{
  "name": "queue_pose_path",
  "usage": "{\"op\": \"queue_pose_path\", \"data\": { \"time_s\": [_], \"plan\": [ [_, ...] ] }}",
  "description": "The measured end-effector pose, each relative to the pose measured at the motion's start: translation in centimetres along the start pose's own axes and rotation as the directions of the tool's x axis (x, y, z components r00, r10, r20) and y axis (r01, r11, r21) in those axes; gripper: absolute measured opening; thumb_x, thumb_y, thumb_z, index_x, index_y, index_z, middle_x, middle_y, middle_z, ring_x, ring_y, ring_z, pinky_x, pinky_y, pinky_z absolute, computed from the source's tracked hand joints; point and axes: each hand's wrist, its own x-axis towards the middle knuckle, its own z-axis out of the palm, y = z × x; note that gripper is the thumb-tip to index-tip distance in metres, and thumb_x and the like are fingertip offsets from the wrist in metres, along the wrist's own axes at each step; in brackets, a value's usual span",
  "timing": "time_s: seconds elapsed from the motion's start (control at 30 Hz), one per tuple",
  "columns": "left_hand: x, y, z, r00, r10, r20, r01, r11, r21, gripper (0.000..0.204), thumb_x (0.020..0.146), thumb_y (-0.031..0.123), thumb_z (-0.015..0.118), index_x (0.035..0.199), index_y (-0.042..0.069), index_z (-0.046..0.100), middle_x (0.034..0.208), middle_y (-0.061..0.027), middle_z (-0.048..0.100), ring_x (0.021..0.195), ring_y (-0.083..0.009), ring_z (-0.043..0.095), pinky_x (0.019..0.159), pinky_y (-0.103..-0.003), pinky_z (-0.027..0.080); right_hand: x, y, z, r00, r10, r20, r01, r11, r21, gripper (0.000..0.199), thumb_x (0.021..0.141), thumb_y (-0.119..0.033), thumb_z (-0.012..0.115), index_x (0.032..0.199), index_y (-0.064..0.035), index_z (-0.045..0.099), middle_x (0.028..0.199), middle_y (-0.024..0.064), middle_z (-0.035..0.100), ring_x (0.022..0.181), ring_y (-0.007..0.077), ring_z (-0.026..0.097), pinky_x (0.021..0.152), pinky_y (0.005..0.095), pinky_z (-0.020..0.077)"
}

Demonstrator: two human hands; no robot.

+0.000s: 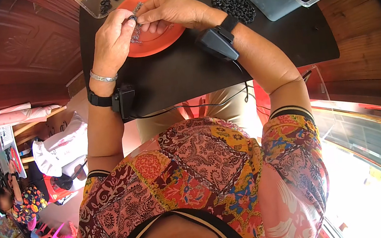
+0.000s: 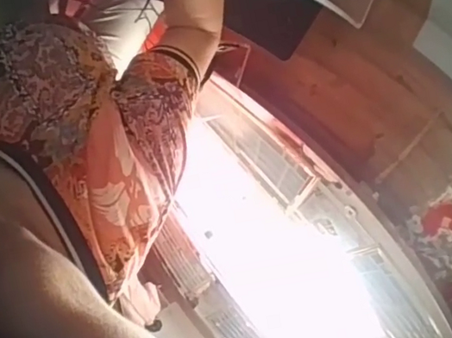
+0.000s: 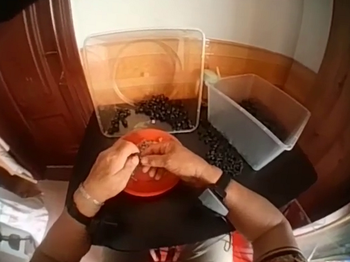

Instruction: Assembling small black components with silver metal rings at a table.

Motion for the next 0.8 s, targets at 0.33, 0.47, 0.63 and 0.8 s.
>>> {"op": "queue_pose_path", "data": {
  "time_s": [0.33, 0.47, 0.63, 0.8],
  "plan": [
    [0.01, 0.38, -0.02, 1.000, 0.002, -0.024, -0.001, 1.000, 0.030, 0.009, 0.085, 0.011, 0.053, 0.089, 0.003, 0.053, 0.084, -0.0142, 0.057, 0.075, -0.0347, 0.057, 0.066, -0.040, 0.046, 0.22, 0.22, -0.35, 1.000, 0.025, -0.001, -0.025, 1.000, 0.013, 0.022, 0.087, -0.022, 0.063, 0.100, -0.0048, 0.064, 0.076, -0.0027, 0.063, 0.064, 0.0039, 0.058, 0.058, 0.0173, 0.0456],
    [0.01, -0.13, 0.01, 1.000, -0.018, -0.018, 0.017, 0.998, -0.056, 0.010, 0.085, 0.011, 0.054, 0.088, 0.002, 0.053, 0.083, -0.0142, 0.057, 0.075, -0.0342, 0.057, 0.067, -0.040, 0.046, 0.19, 0.16, -0.33, 1.000, 0.027, -0.014, -0.026, 0.999, 0.034, 0.022, 0.087, -0.022, 0.061, 0.101, -0.0055, 0.064, 0.075, -0.0033, 0.063, 0.064, 0.0045, 0.058, 0.057, 0.0181, 0.0451],
    [-0.02, -0.37, 0.28, 0.999, -0.022, -0.037, 0.019, 0.997, -0.079, 0.010, 0.085, 0.011, 0.053, 0.089, 0.002, 0.053, 0.084, -0.0145, 0.058, 0.076, -0.0338, 0.057, 0.067, -0.039, 0.046, 0.21, 0.35, -0.47, 0.999, 0.028, 0.026, -0.029, 0.999, 0.026, 0.022, 0.087, -0.022, 0.060, 0.102, -0.0059, 0.063, 0.076, -0.0033, 0.062, 0.067, 0.0043, 0.058, 0.059, 0.0185, 0.0452],
    [-0.08, -0.20, 0.24, 0.999, 0.000, -0.034, -0.001, 1.000, -0.023, 0.009, 0.085, 0.011, 0.053, 0.089, 0.003, 0.053, 0.083, -0.0145, 0.058, 0.075, -0.0340, 0.057, 0.066, -0.040, 0.046, 0.11, 0.11, -0.09, 0.998, 0.045, 0.050, -0.046, 0.999, 0.017, 0.025, 0.088, -0.025, 0.061, 0.103, -0.0049, 0.061, 0.079, -0.0031, 0.062, 0.068, 0.0039, 0.057, 0.060, 0.0188, 0.0454]
  ]
}}
